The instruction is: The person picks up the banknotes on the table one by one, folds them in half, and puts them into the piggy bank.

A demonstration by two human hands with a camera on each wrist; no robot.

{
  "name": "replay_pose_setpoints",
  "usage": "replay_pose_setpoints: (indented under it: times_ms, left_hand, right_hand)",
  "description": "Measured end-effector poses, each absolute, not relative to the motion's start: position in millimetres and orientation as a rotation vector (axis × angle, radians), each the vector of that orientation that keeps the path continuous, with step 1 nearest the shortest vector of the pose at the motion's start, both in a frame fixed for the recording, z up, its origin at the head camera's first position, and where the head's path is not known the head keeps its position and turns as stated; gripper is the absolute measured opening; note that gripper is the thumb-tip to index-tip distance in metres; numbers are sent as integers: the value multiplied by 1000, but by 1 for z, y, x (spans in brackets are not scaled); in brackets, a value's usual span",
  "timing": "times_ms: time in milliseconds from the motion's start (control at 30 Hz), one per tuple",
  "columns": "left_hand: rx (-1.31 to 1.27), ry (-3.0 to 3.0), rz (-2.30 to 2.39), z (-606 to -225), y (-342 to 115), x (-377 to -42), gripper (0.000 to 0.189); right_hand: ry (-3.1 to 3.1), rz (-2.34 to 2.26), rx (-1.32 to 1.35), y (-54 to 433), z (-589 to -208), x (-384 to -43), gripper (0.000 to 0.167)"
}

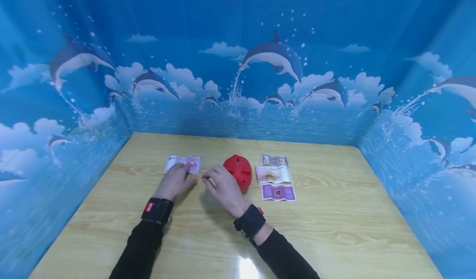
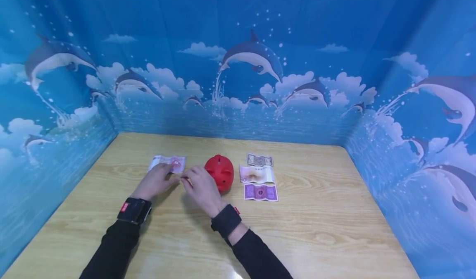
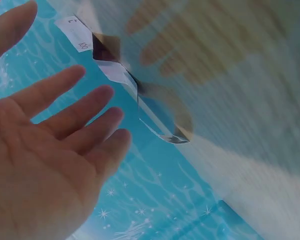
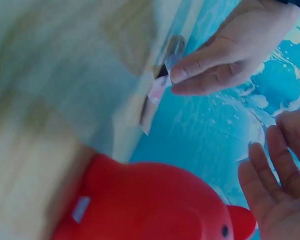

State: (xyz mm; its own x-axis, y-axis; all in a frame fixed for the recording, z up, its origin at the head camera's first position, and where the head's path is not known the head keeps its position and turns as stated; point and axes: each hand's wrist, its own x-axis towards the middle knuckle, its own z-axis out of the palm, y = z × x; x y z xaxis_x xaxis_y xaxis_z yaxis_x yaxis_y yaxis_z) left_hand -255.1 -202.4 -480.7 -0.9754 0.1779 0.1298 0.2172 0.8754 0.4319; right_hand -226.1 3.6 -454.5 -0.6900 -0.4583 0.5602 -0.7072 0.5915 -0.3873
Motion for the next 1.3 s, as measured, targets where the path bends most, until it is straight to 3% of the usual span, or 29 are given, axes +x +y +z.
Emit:
replay_pose_setpoints:
  times_ms: [500, 833, 1033, 1300]
  left_hand:
    - [-323, -3076, -565, -484, -204, -255, 63]
    - [-332, -3014, -691, -477, -208, -256, 47]
    - [-188, -2979, -730, -472, -220, -258, 54]
    - [-42, -3131, -738, -470, -237, -252, 63]
  right_hand:
    - [-2872, 790, 995, -12, -478, -237, 29]
    - [-3083, 669, 1026, -23, -473, -243, 49]
    - [-3206, 682, 989, -30, -469, -253, 61]
    - [-3279, 669, 934, -38, -468, -259, 61]
